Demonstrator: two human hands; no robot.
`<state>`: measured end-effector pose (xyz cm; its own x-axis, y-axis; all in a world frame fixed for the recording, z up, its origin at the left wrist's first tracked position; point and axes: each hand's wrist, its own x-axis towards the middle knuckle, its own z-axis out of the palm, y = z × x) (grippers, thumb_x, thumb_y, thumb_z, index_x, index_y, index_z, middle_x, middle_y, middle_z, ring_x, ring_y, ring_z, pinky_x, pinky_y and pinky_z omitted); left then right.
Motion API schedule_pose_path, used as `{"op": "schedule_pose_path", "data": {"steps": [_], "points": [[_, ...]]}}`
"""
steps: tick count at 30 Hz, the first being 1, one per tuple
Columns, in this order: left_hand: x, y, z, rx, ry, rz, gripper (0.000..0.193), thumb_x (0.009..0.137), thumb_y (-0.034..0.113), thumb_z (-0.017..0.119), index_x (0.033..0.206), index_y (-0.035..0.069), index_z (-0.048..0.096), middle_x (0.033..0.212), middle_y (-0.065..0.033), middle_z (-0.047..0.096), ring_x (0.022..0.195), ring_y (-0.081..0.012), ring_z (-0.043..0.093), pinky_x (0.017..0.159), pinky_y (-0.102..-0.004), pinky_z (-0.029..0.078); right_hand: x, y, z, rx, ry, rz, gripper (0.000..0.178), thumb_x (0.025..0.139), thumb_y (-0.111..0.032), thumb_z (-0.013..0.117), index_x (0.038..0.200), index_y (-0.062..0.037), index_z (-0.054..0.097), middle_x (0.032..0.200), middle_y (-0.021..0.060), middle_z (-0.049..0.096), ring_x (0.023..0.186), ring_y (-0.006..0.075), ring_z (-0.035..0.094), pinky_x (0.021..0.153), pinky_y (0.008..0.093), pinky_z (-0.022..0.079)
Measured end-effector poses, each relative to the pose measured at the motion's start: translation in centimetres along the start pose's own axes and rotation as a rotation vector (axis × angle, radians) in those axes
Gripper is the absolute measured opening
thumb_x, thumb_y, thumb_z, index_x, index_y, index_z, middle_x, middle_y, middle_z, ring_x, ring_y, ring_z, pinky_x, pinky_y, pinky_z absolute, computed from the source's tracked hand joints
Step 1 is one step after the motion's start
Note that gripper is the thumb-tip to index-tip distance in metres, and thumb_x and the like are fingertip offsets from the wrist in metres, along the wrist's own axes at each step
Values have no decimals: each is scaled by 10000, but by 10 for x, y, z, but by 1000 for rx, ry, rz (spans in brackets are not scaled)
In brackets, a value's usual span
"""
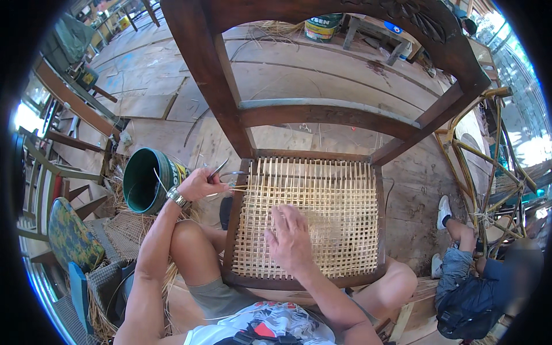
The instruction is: The person is weaving a chair seat using thin bamboo or wicker strips.
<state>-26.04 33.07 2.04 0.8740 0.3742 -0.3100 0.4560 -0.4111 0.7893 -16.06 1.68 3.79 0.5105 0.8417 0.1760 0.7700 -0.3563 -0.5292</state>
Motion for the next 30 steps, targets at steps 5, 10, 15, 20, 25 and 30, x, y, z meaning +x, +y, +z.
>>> {"op": "schedule_pose_path", "data": {"steps": [5,10,15,20,25,30], "points": [[8,-10,-1,47,57,-29,373,808,345,840,701,63,621,598,51,495,557,-62,423,506,-265,350,27,48,-5,-146,106,109,507,893,-266,712,1320,-44,552,1268,133,527,1228,303,493,1085,487,398],[7,-7,-1,46,13,-46,380,805,361,844,707,67,625,601,50,501,569,-62,424,515,-266,355,53,74,-21,-172,-108,192,452,887,-333,727,1264,-107,623,1185,90,547,1108,259,524,1045,456,428],[6,-9,0,51,16,-23,382,812,364,838,716,69,615,607,48,500,572,-63,423,515,-265,358,60,69,-26,-190,-76,166,363,874,-357,736,1191,-193,669,1100,50,538,1039,248,528,978,433,472],[2,-4,-3,54,-8,-22,385,815,365,835,719,71,607,618,44,508,580,-62,431,521,-261,368,64,67,-32,-249,-154,156,305,882,-365,726,1140,-213,674,1084,43,524,1035,243,526,940,425,495],[6,-14,-4,20,-38,-41,377,823,351,830,718,53,624,600,32,519,573,-63,444,515,-260,374,60,71,-26,-278,-163,137,291,889,-367,718,1135,-217,671,1087,47,520,1044,246,522,940,429,490],[5,-19,-3,25,-20,6,372,829,342,826,716,46,633,599,33,527,568,-61,441,510,-264,376,48,70,-14,-214,-42,157,322,914,-368,691,1201,-230,647,1153,87,522,1101,276,504,981,479,448]]}}
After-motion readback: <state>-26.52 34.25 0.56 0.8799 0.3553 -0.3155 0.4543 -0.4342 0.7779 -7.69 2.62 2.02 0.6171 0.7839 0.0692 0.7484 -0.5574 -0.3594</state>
